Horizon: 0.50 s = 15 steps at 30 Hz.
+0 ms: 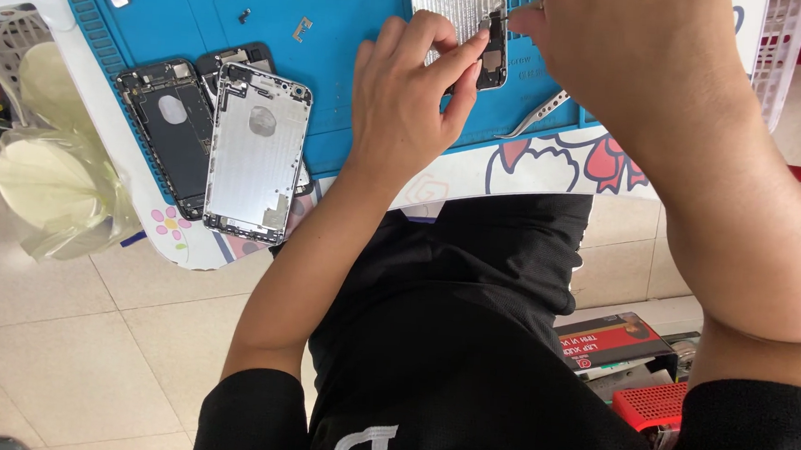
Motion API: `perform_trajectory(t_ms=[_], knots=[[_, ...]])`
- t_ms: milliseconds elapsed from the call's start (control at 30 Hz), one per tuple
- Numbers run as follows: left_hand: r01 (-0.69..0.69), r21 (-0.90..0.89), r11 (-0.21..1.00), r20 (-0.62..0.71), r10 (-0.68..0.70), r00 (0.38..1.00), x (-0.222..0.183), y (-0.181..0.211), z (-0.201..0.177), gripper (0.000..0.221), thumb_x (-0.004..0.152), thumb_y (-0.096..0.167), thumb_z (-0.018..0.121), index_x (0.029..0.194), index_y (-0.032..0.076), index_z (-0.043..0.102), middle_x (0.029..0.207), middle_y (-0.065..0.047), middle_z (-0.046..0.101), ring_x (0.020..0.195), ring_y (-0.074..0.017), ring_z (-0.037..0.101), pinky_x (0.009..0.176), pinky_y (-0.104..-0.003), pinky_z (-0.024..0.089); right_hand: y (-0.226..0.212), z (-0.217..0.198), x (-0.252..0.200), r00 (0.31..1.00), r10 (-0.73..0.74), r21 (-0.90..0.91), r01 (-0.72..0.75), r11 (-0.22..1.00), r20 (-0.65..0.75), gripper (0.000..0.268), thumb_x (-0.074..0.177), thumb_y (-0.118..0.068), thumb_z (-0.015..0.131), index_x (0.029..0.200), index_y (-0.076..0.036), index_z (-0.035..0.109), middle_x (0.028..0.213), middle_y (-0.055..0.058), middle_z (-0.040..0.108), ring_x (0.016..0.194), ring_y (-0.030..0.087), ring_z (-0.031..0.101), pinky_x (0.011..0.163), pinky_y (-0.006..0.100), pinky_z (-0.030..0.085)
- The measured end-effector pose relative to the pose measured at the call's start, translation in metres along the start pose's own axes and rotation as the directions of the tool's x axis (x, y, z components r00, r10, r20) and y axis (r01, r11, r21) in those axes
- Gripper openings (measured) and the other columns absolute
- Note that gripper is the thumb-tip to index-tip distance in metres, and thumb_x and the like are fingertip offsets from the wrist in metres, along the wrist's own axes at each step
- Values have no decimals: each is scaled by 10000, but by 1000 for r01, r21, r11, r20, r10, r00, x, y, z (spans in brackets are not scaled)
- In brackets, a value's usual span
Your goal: Repairing a mobile phone by inspecting and adjusting internal components using precision tools.
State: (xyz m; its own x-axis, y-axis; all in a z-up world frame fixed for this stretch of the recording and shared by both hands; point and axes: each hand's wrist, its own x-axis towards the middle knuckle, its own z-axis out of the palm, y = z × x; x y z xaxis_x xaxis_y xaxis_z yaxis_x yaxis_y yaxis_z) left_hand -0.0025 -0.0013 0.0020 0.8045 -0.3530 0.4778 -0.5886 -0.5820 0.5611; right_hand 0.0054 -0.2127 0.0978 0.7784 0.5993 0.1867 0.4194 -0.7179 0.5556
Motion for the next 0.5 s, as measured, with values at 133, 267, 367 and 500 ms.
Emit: perform_trajectory(t_ms=[133,267,367,500], knots=[[-7,10,1000,-3,7,1000,2,0,1,244,976,177,768,1219,176,760,1039,41,556,923,-175,532,753,-376,360,2,1,-1,1000,-3,-11,3,1000,10,330,973,-493,637,906,-170,651,732,-71,529,665,58,527,620,217,380],[-2,8,1000,-2,2,1000,0,0,1,244,976,175,767,1220,179,759,1035,42,554,919,-172,531,748,-375,357,-1,-4,5,1000,-21,10,21,1000,-23,286,983,-443,667,897,-171,645,743,-72,531,672,55,531,628,213,379],[-1,0,1000,-7,1,1000,0,0,2,239,978,174,768,1217,180,757,1036,44,553,920,-169,530,753,-375,358,-4,-11,11,999,-18,-40,17,999,-38,266,998,-422,688,881,-186,648,705,-79,524,612,48,512,597,215,361],[-7,4,1000,-13,7,1000,0,0,1,235,976,172,770,1210,182,756,1034,42,553,919,-174,529,755,-378,357,-12,-2,12,1000,-5,120,2,993,21,67,876,-223,672,906,-168,651,746,-60,556,643,69,539,611,228,383]])
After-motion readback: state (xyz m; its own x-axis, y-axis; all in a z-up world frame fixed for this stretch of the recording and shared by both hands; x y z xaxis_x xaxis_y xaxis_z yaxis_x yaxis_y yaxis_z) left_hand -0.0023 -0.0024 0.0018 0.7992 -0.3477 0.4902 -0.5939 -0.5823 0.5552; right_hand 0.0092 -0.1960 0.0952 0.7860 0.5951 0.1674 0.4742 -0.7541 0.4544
